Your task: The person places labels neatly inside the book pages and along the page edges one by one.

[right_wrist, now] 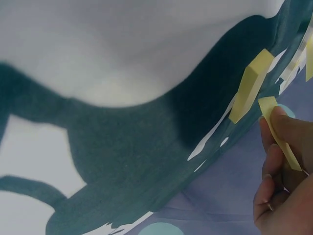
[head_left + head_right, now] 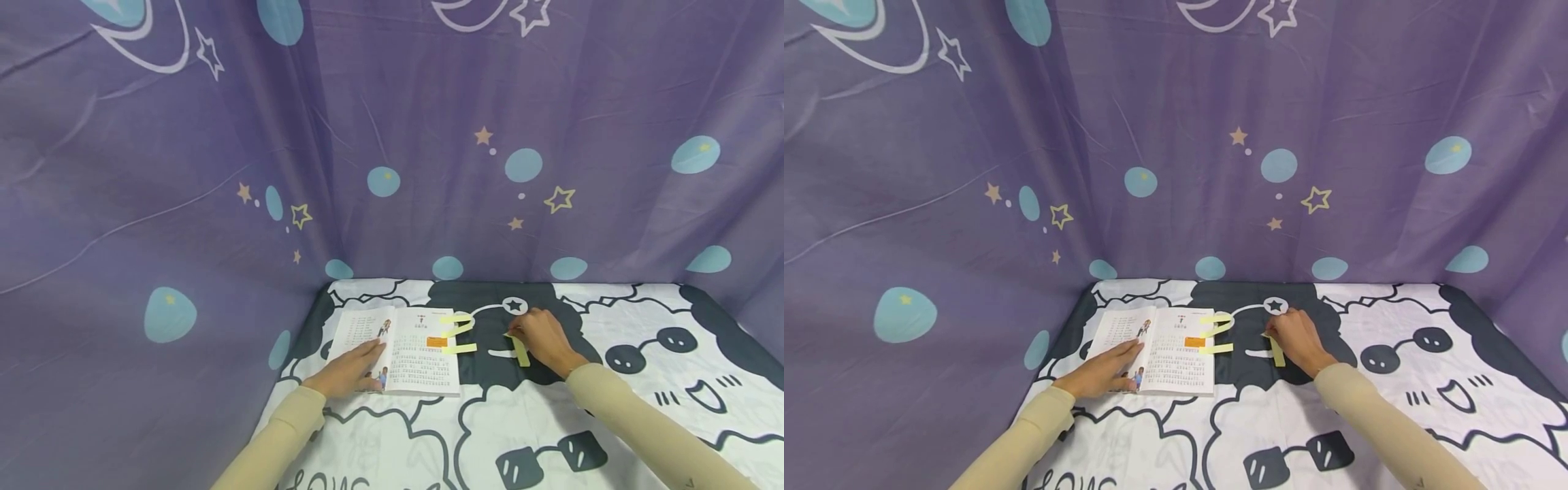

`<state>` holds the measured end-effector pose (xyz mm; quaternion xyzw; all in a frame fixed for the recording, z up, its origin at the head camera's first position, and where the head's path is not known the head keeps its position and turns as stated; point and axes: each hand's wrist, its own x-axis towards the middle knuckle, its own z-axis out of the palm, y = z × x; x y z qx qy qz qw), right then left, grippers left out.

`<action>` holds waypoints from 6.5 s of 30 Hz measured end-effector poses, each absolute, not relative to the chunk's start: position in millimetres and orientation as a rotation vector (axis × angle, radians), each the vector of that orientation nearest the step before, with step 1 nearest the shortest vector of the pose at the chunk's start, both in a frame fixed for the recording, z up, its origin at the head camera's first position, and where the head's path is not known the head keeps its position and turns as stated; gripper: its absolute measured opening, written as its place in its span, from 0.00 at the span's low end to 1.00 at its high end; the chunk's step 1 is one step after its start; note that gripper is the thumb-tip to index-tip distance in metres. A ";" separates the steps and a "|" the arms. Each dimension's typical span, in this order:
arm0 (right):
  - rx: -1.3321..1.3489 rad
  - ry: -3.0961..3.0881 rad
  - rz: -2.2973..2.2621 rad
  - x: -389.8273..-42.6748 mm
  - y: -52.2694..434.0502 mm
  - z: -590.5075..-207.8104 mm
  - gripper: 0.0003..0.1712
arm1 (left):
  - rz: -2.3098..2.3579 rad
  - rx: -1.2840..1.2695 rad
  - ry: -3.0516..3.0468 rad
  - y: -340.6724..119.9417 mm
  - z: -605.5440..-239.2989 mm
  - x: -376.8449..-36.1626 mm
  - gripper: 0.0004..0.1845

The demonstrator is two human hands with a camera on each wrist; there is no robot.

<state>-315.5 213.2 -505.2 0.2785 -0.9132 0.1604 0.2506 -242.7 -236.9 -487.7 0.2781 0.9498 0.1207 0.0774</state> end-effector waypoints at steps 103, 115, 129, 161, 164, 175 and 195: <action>1.392 -2.290 -0.061 -269.5 107.2 -506.9 0.11 | 0.370 0.829 2.866 -236.0 -486.6 -241.1 0.48; 1.392 -2.211 -0.655 -248.8 86.3 -499.7 0.05 | 0.378 0.829 2.863 -236.8 -485.8 -241.8 0.48; 1.357 -2.422 -0.195 -253.8 96.2 -498.4 0.12 | 0.362 0.853 2.862 -236.8 -485.7 -243.5 0.48; 1.277 -2.331 0.226 -280.3 176.0 -502.8 0.13 | 0.395 0.846 2.861 -235.9 -486.5 -240.4 0.47; 1.262 -2.328 0.235 -282.6 185.7 -505.0 0.13 | 0.385 0.849 2.863 -236.2 -486.9 -240.8 0.48; 1.131 -2.365 0.199 -288.9 214.2 -514.2 0.11 | 0.375 0.841 2.867 -236.0 -487.6 -241.0 0.48; 1.099 -2.574 0.195 -285.3 236.4 -510.9 0.22 | 0.364 0.840 2.875 -235.2 -486.4 -242.2 0.48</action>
